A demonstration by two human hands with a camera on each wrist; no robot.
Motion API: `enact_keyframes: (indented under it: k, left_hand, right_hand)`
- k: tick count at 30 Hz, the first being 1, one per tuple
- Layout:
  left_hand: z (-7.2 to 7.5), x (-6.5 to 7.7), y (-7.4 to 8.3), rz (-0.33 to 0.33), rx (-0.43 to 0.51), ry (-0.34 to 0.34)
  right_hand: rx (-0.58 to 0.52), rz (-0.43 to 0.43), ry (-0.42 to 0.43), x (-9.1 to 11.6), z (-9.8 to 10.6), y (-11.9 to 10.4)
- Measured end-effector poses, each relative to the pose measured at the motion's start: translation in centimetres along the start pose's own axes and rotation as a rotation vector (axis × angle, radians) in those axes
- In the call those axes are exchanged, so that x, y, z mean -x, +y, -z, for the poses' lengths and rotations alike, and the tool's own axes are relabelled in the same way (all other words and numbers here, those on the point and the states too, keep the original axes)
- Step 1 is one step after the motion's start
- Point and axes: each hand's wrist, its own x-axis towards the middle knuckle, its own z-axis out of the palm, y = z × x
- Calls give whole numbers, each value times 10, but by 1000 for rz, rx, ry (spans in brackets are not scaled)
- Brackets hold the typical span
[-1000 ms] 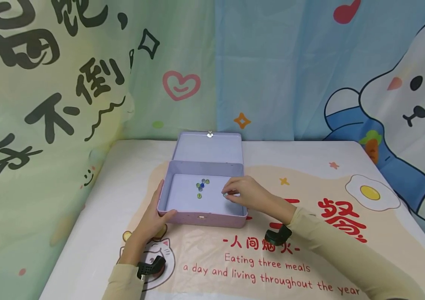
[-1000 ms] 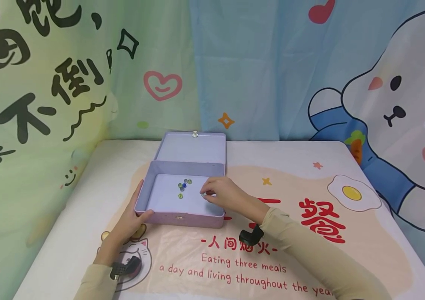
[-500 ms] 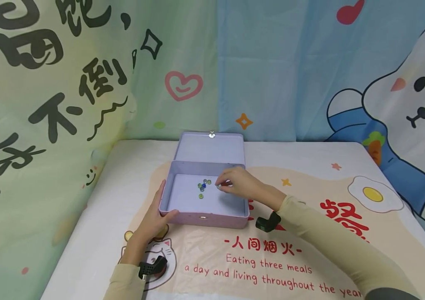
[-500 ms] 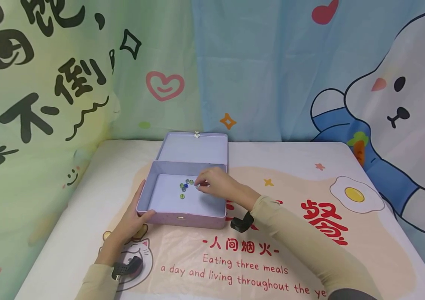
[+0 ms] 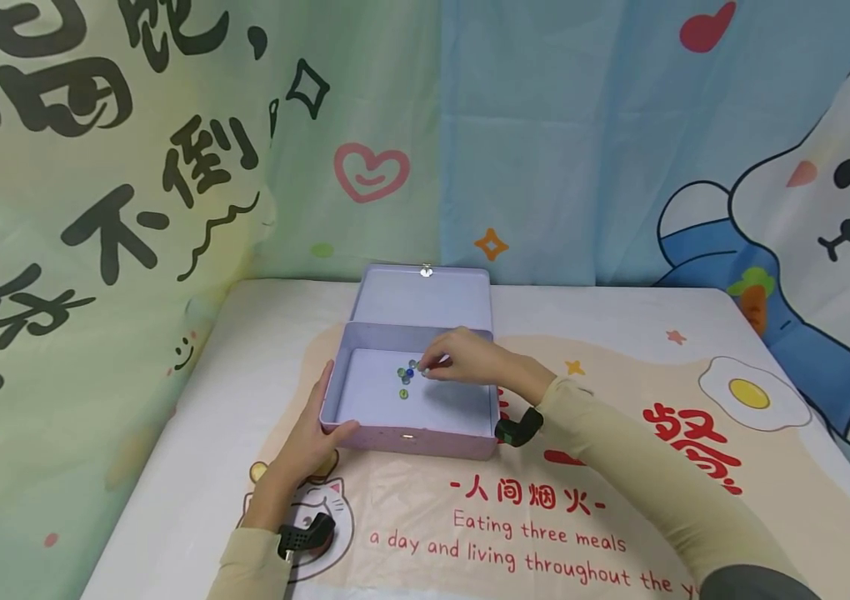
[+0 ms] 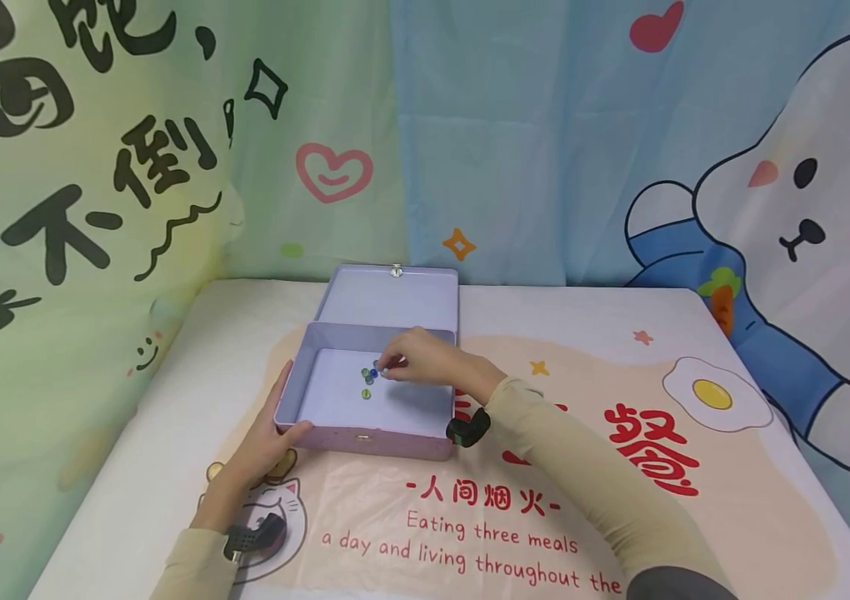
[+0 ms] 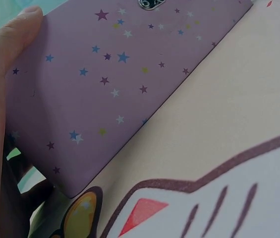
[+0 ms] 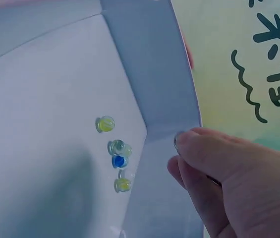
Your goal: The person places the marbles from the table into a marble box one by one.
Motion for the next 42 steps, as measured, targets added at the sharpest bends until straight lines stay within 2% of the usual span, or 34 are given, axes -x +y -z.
enact_keyframes:
  k: [13,24,31,37,42]
  left_hand:
    - [0,0,0,6,-3,6]
    - [-1,-2,-4,-3,-1,4]
    - [0,-3,-5,9,3,-12]
    - [0,-3,-4,11,3,-17]
    - [-2,-2,-4,3,1,4]
  right_hand:
    - [-37,-62,-8,-10,9,7]
    - [-54,-68,-7,-22,-5,13]
    - [-8,-47,-3,-23,-12,19]
    - [58,-84,-53,-21,-21,28]
    - [96,-83,-72,-24,-29,31]
